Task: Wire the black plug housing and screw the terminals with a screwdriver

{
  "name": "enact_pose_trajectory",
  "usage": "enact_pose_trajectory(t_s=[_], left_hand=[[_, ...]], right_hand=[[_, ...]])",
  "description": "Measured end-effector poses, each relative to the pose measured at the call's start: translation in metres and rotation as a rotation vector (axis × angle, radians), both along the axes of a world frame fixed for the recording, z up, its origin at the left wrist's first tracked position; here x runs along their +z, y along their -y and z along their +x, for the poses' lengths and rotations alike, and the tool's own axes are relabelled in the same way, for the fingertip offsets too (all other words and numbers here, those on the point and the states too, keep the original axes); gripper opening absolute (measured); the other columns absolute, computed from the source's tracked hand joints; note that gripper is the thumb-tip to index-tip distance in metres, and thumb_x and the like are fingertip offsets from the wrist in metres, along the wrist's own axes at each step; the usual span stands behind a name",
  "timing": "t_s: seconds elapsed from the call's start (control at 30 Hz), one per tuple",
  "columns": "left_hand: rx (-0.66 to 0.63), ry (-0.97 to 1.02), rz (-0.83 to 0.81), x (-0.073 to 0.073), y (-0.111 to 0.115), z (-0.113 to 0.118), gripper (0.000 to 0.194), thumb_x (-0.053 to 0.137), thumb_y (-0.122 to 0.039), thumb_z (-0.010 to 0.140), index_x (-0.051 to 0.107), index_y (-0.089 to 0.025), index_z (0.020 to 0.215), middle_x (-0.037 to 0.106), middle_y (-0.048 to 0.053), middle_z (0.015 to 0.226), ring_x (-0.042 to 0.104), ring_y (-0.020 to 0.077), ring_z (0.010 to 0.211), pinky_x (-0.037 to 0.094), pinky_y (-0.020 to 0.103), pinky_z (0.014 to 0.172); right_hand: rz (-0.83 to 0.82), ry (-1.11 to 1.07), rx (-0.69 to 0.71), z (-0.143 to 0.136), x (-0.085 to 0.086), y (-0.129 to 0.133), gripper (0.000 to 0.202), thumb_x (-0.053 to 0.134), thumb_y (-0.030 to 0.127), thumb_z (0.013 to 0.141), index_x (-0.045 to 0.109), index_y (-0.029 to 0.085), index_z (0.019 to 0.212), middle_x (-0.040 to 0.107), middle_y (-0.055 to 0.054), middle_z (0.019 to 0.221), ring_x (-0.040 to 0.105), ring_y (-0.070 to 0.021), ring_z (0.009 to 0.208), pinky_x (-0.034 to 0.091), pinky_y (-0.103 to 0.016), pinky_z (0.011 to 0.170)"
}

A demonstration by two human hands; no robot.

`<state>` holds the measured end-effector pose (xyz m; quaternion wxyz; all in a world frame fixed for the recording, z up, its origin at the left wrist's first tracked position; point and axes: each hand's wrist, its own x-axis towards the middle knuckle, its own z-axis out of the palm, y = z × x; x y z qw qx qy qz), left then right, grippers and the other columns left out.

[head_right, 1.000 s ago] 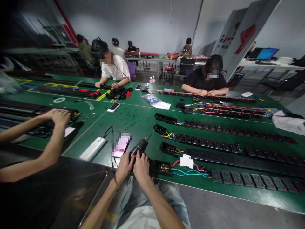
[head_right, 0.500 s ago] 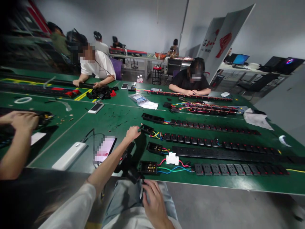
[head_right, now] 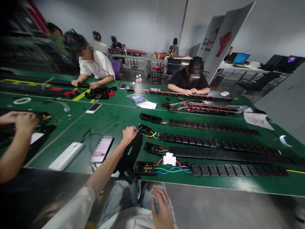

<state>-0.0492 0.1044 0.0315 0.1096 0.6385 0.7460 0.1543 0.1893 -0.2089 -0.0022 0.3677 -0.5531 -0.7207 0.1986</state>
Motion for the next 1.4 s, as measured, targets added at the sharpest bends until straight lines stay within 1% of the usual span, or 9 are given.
enact_pose_trajectory(t_s=[0.07, 0.2, 0.33, 0.47, 0.63, 0.8, 1.0, 1.17, 1.4], left_hand=[[0.007, 0.059, 0.081, 0.009, 0.025, -0.002, 0.022, 0.047, -0.034, 0.086, 0.062, -0.021, 0.095, 0.065, 0.008, 0.102, 0.055, 0.0245, 0.104, 0.041, 0.040, 0.089], [-0.083, 0.716, 0.289, 0.018, 0.110, 0.015, 0.023, 0.055, -0.039, 0.081, 0.063, -0.018, 0.086, 0.066, 0.005, 0.086, 0.061, 0.0174, 0.084, 0.047, 0.029, 0.080], [-0.133, 1.255, 0.064, 0.017, 0.204, 0.050, 0.023, 0.067, -0.038, 0.073, 0.063, -0.016, 0.080, 0.064, 0.003, 0.078, 0.061, 0.0148, 0.076, 0.048, 0.025, 0.072], [0.072, 1.664, -0.068, 0.019, 0.250, 0.065, 0.023, 0.066, -0.039, 0.075, 0.062, -0.017, 0.077, 0.059, 0.001, 0.076, 0.056, 0.0104, 0.069, 0.045, 0.020, 0.064], [0.044, 1.804, -0.200, 0.022, 0.262, 0.064, 0.021, 0.068, -0.036, 0.074, 0.061, -0.016, 0.076, 0.055, 0.000, 0.073, 0.049, 0.0075, 0.065, 0.040, 0.018, 0.061], [-0.098, 1.696, -0.257, 0.025, 0.265, 0.067, 0.024, 0.067, -0.038, 0.076, 0.061, -0.014, 0.073, 0.049, -0.002, 0.061, 0.044, 0.0066, 0.056, 0.036, 0.018, 0.057], [-0.220, 1.601, -0.284, 0.032, 0.258, 0.074, 0.029, 0.068, -0.041, 0.073, 0.065, -0.013, 0.074, 0.059, 0.002, 0.067, 0.051, 0.0098, 0.063, 0.038, 0.020, 0.060], [-0.269, 1.545, -0.314, 0.022, 0.253, 0.081, 0.033, 0.066, -0.047, 0.072, 0.065, -0.013, 0.074, 0.062, 0.004, 0.068, 0.055, 0.0124, 0.064, 0.042, 0.023, 0.063], [-0.508, 0.915, 0.002, 0.030, 0.238, 0.060, 0.025, 0.048, -0.038, 0.087, 0.066, -0.020, 0.091, 0.065, 0.006, 0.088, 0.058, 0.0185, 0.084, 0.045, 0.030, 0.078]], right_hand=[[-0.028, -0.069, 0.034, -0.011, 0.008, -0.012, 0.025, 0.049, 0.014, 0.085, 0.060, 0.023, 0.105, 0.064, -0.006, 0.107, 0.059, -0.0193, 0.101, 0.051, -0.034, 0.087], [-0.045, -0.297, 0.029, -0.031, 0.028, -0.044, 0.025, 0.048, 0.015, 0.087, 0.057, 0.022, 0.109, 0.063, -0.007, 0.100, 0.061, -0.0169, 0.089, 0.053, -0.031, 0.079], [-0.006, -0.459, 0.039, -0.047, 0.047, -0.073, 0.031, 0.055, 0.020, 0.085, 0.054, 0.021, 0.116, 0.060, -0.007, 0.096, 0.060, -0.0163, 0.083, 0.054, -0.030, 0.073], [0.037, -0.398, 0.174, -0.052, 0.062, -0.081, 0.020, 0.057, 0.022, 0.084, 0.065, 0.022, 0.102, 0.059, -0.007, 0.094, 0.060, -0.0172, 0.085, 0.053, -0.031, 0.075], [-0.001, -0.327, 0.225, -0.044, 0.066, -0.066, 0.020, 0.054, 0.021, 0.085, 0.066, 0.023, 0.102, 0.061, -0.007, 0.094, 0.060, -0.0177, 0.086, 0.052, -0.030, 0.076], [0.003, -0.290, 0.168, -0.029, 0.064, -0.049, 0.019, 0.056, 0.020, 0.084, 0.066, 0.023, 0.100, 0.062, -0.007, 0.096, 0.060, -0.0184, 0.089, 0.052, -0.030, 0.076], [0.043, -0.237, 0.136, -0.013, 0.069, -0.039, 0.016, 0.056, 0.020, 0.085, 0.067, 0.022, 0.096, 0.065, -0.007, 0.096, 0.061, -0.0198, 0.090, 0.053, -0.033, 0.077], [0.109, -0.176, 0.086, -0.010, 0.069, -0.039, 0.016, 0.055, 0.020, 0.084, 0.067, 0.023, 0.094, 0.066, -0.007, 0.093, 0.063, -0.0200, 0.087, 0.054, -0.033, 0.075], [0.042, -0.234, 0.040, -0.009, 0.066, -0.048, 0.014, 0.056, 0.024, 0.082, 0.068, 0.021, 0.088, 0.067, -0.006, 0.086, 0.063, -0.0165, 0.074, 0.056, -0.029, 0.066]])
